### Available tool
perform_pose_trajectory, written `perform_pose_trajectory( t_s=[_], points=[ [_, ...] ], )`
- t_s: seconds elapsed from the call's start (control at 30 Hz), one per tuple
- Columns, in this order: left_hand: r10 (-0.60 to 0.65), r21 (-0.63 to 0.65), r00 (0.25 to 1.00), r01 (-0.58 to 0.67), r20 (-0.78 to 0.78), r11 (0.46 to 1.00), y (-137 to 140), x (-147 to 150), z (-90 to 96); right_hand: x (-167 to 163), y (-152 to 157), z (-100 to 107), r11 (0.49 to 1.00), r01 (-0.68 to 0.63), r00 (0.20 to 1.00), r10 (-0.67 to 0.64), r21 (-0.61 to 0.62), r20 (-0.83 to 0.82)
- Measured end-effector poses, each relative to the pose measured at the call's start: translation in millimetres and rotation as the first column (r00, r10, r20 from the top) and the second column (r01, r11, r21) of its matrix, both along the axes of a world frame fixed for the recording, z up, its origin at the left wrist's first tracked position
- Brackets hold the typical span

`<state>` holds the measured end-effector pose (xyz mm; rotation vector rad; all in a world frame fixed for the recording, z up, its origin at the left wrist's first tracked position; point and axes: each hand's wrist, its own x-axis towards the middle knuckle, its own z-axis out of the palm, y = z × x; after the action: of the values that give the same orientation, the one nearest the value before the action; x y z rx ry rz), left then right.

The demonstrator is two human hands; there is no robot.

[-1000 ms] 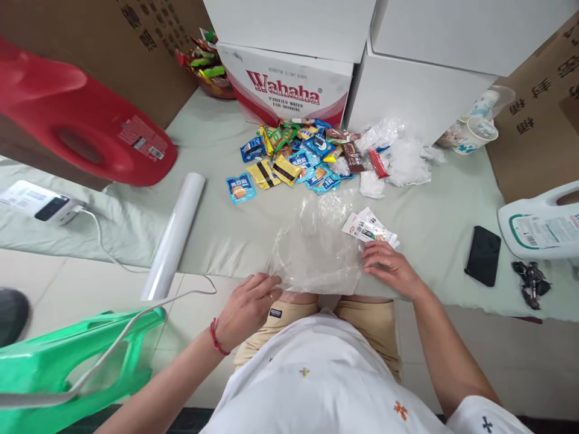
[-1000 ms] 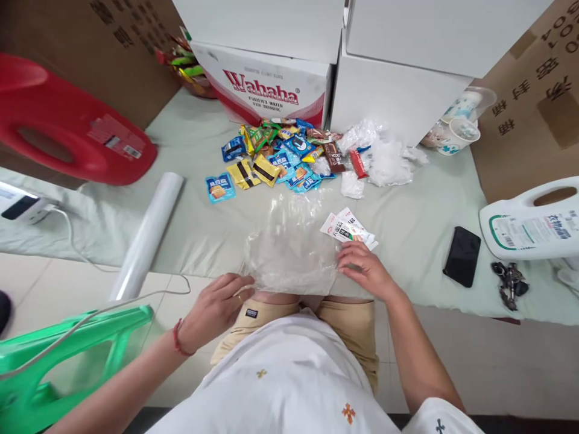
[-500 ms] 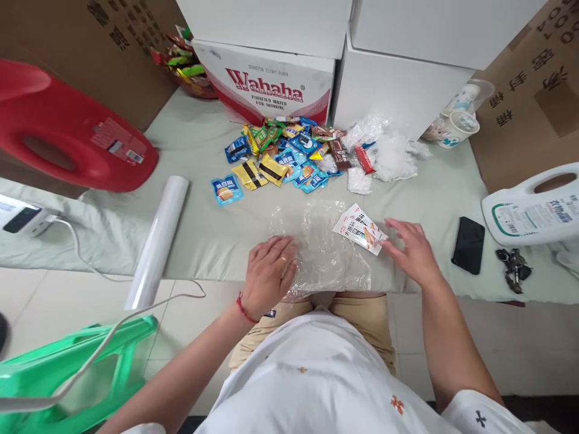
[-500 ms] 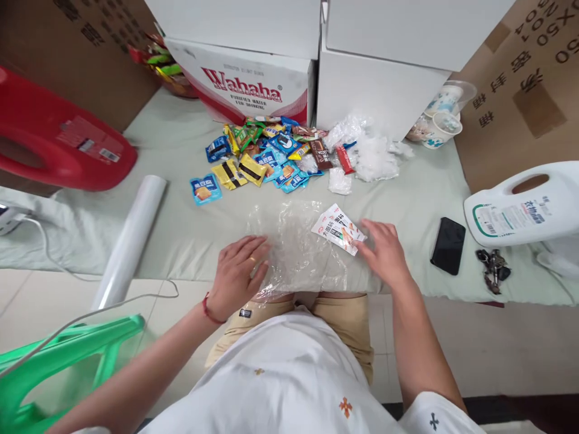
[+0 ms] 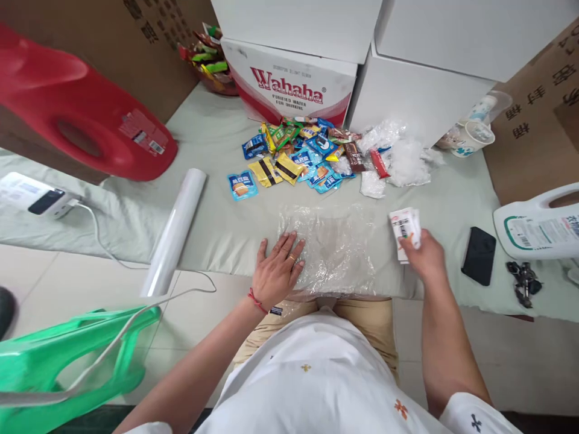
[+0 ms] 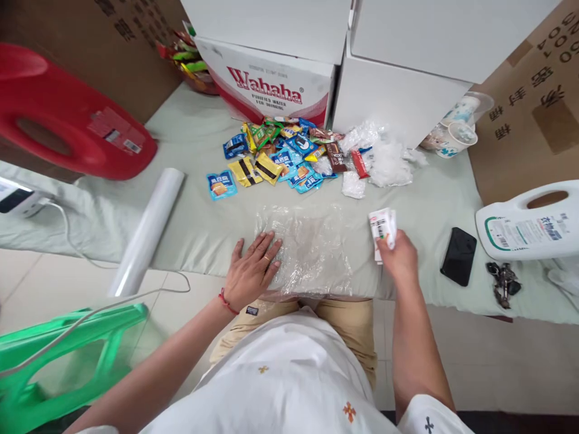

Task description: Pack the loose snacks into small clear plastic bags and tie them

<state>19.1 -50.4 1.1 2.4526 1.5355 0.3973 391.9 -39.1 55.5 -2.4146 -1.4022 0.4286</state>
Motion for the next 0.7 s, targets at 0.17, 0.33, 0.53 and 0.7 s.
perform_pose_trajectory(
  t_s=[0.17,0.33,0.53,0.7],
  points=[
    [0.026,-0.036,0.996,-0.023,0.085,0.999,1.7,-1.7,1.8,-41.9,-22.9,38.5,0.948,0.050,0.868,0.115,0.315,-0.483],
    [0.138,-0.009,0.934,-0.143,0.331,0.990,5.1,-9.6,3.3,-128.4,-17.0,27.0,0.959,-0.127,0.769,0.256,0.253,-0.585],
    [0.451,0.014,0.811,-0.491,0.373,0.871,35.0,-15.6,6.0,-157.6,-27.9,-5.1,0.900,-0.344,0.932,0.362,0.268,-0.018],
    [0.545,-0.167,0.828,-0.523,0.137,0.836,80.1,0.8,21.5,-191.5,-73.6,-13.0,0.501,-0.812,0.568,0.797,0.300,0.205]
  ],
)
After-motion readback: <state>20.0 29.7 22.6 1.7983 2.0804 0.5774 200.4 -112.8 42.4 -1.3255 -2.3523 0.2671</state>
